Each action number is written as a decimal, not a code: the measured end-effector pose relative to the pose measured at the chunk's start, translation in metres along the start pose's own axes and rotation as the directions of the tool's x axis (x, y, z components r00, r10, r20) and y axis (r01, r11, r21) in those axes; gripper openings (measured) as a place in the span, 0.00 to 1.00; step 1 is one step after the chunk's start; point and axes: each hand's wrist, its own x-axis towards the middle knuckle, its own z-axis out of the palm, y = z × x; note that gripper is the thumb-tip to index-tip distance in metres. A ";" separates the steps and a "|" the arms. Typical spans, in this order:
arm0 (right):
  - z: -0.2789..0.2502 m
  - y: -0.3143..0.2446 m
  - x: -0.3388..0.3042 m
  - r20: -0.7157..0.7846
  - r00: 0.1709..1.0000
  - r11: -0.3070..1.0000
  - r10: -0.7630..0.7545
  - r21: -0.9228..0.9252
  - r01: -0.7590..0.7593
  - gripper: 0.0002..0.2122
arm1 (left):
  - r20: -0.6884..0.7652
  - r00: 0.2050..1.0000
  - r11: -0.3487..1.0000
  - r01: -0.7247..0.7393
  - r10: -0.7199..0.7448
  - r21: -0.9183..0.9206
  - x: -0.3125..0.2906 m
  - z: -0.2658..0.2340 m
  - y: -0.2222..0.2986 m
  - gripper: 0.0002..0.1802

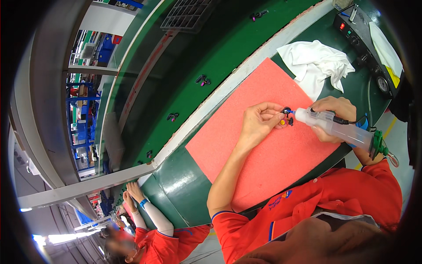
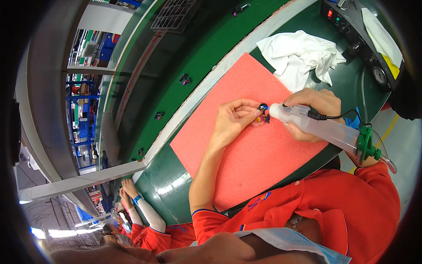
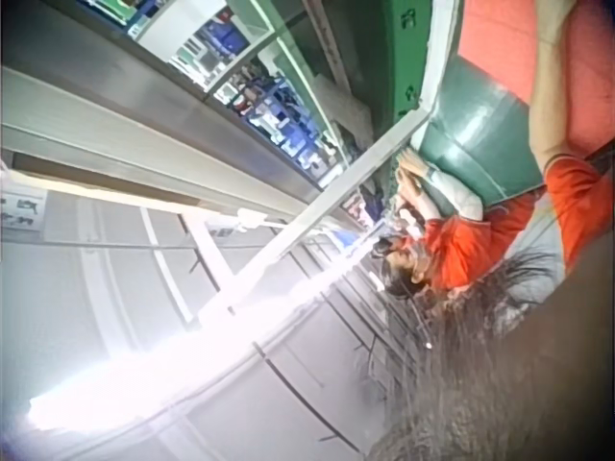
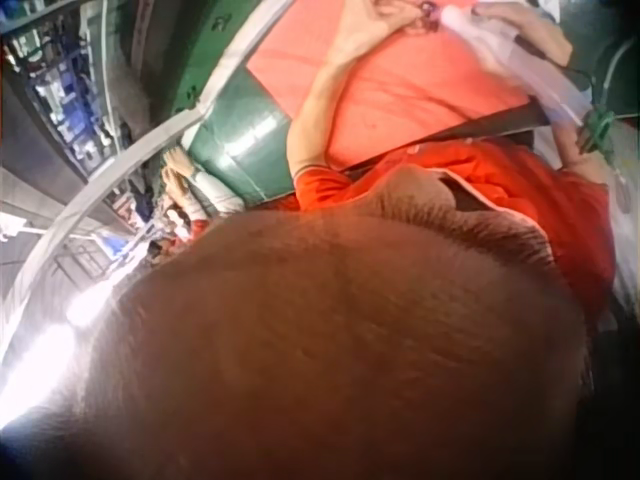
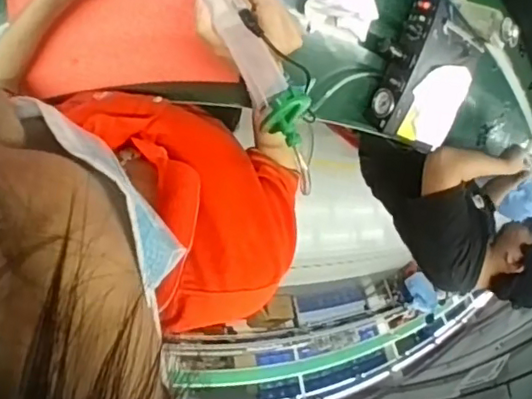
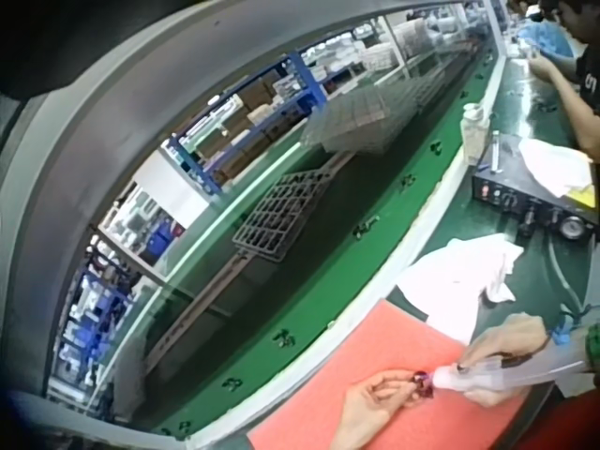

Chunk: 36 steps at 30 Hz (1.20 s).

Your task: Applying adhesive to small electronic components using a syringe dispenser.

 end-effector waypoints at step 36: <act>-0.022 0.001 -0.011 -0.035 0.999 0.993 -0.039 0.109 0.043 0.23 | -0.123 0.992 0.995 -0.045 0.034 -0.088 -0.017 0.003 -0.002 0.09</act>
